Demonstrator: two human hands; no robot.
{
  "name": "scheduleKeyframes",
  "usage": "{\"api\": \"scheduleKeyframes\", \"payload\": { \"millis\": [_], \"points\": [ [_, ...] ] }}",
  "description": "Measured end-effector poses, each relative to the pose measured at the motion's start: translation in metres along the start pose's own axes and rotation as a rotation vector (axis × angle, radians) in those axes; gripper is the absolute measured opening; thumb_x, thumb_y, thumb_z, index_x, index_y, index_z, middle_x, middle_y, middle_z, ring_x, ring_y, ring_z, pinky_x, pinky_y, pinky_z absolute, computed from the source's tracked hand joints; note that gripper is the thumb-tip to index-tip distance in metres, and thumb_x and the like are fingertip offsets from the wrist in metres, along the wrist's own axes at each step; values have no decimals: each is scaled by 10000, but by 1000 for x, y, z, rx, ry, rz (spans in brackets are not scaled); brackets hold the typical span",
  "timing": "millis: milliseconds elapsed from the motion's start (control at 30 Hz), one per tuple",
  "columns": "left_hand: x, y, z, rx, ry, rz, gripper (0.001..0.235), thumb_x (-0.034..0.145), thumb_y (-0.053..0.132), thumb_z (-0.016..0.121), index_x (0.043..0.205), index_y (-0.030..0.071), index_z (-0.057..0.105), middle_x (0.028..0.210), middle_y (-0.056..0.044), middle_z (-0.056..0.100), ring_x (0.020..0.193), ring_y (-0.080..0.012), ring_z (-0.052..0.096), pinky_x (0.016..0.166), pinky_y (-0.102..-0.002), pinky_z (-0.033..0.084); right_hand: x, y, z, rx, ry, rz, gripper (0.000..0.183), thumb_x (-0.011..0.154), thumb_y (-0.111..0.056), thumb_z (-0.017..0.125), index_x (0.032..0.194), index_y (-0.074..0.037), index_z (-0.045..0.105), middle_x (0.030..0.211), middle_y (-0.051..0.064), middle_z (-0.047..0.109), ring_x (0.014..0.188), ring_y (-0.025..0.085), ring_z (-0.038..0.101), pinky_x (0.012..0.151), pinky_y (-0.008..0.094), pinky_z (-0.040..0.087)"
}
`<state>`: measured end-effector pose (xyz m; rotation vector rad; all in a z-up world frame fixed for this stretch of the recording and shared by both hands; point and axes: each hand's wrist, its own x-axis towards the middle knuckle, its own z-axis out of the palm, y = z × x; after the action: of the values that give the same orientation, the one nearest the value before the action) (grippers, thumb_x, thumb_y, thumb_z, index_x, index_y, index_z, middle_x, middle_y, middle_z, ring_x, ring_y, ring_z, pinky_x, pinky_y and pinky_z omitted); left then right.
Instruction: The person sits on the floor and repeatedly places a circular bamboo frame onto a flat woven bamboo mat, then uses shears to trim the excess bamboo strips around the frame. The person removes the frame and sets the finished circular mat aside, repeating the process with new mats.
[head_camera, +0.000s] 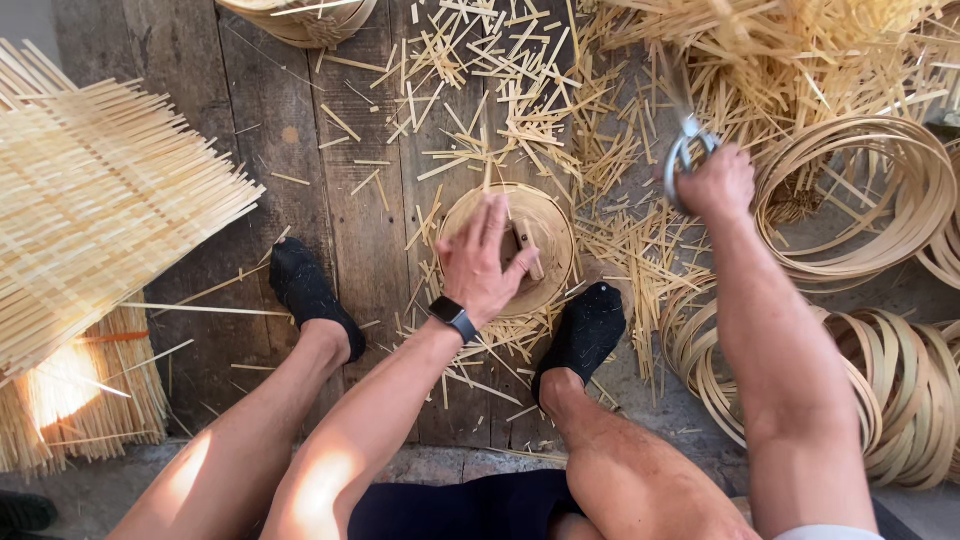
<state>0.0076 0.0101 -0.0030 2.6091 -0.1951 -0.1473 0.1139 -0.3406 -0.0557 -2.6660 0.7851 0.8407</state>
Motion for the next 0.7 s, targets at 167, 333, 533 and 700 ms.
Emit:
{"api": "scheduleKeyframes", "payload": {
  "millis": [167, 333, 533, 700],
  "points": [
    [59, -59, 14, -67, -283, -371, 760, 950, 543, 697, 1529, 100, 482, 1470, -220, 533, 1371, -380, 500, 1181, -468, 376, -63, -5, 41, 93, 209, -348, 643, 759, -350, 868, 1227, 34, 649, 1152, 208, 597, 1122, 300, 544, 993, 446, 490],
    [88, -79, 47, -237, -495, -470, 493, 827, 448, 770, 1255, 208, 723, 1235, -211, 721, 1127, -341, 673, 1049, -433, 504, -112, -40, 67, 574, -402, -295, 374, 902, -336, 784, 1165, -75, 736, 1073, 108, 754, 929, 185, 713, 851, 380, 589],
    [94, -79, 81, -302, -282, -371, 341, 780, 347, 882, 1049, 144, 833, 1105, -178, 620, 989, -306, 612, 914, -424, 484, -95, -46, 82, 853, -456, -114, 280, 837, -216, 848, 949, 31, 776, 764, 88, 749, 617, 183, 679, 563, 334, 581],
    [79, -72, 80, -274, -197, -372, 352, 816, 343, 843, 1104, 143, 810, 1009, -125, 654, 944, -264, 633, 880, -392, 514, -105, -41, 78, 816, -409, -132, 278, 839, -210, 836, 981, 20, 772, 797, 121, 757, 626, 163, 692, 561, 307, 590]
  ]
}}
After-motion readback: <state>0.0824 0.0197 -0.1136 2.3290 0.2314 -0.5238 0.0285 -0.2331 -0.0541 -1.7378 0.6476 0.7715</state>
